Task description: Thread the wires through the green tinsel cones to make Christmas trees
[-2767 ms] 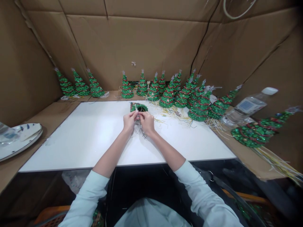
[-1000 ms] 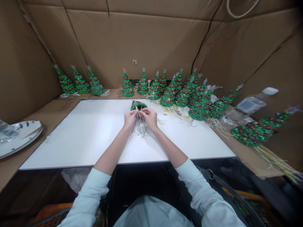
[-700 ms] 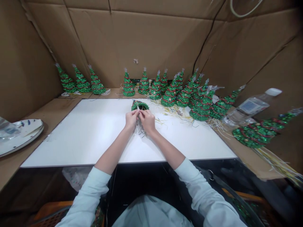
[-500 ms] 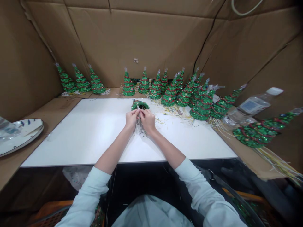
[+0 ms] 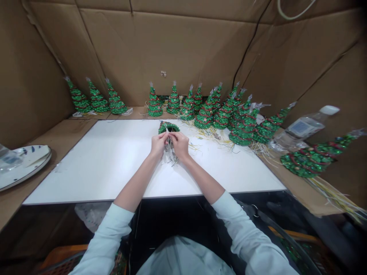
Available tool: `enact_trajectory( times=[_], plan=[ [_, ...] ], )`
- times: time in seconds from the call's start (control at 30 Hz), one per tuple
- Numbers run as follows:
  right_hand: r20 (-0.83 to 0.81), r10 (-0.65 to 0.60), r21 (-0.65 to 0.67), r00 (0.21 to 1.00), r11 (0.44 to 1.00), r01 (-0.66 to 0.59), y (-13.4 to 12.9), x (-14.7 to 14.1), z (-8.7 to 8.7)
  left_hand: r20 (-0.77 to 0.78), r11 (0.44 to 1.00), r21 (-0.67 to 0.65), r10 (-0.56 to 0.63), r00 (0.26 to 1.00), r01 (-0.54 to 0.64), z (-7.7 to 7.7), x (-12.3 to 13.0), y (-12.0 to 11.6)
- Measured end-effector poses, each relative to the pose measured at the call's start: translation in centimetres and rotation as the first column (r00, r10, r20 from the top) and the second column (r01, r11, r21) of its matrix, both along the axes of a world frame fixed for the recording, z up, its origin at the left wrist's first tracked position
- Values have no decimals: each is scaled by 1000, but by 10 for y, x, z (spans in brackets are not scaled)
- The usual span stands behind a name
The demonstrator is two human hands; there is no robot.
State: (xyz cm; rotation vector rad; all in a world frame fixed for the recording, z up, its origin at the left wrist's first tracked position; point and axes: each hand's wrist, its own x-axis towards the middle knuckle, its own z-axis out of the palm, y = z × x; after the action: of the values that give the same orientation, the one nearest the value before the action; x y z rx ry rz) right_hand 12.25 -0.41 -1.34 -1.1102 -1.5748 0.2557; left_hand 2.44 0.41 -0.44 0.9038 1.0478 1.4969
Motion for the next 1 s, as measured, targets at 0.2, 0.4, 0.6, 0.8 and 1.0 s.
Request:
enact_trajectory(
  times=[0.2, 0.4, 0.6, 0.8, 1.0],
  plan=[
    [-179, 62, -73, 982, 994, -76, 5, 2, -5, 63, 999, -46, -12, 998, 15, 1, 0, 0],
    [-288, 97, -132, 953, 981, -140, 2, 0, -1, 100, 997, -68, -38, 994, 45, 4, -2, -2],
    [-369, 129, -197, 920, 957, -214, 3, 2, -1, 86, 994, -82, -64, 994, 71, 5, -5, -3],
    [-504, 213, -228, 837, 902, -367, 12, 5, -3, -37, 999, 21, -29, 999, 30, -2, -6, 5],
    [-639, 251, -294, 727, 794, -532, 18, 12, 6, -168, 997, 51, 64, 984, -56, -6, -8, 11]
  ],
)
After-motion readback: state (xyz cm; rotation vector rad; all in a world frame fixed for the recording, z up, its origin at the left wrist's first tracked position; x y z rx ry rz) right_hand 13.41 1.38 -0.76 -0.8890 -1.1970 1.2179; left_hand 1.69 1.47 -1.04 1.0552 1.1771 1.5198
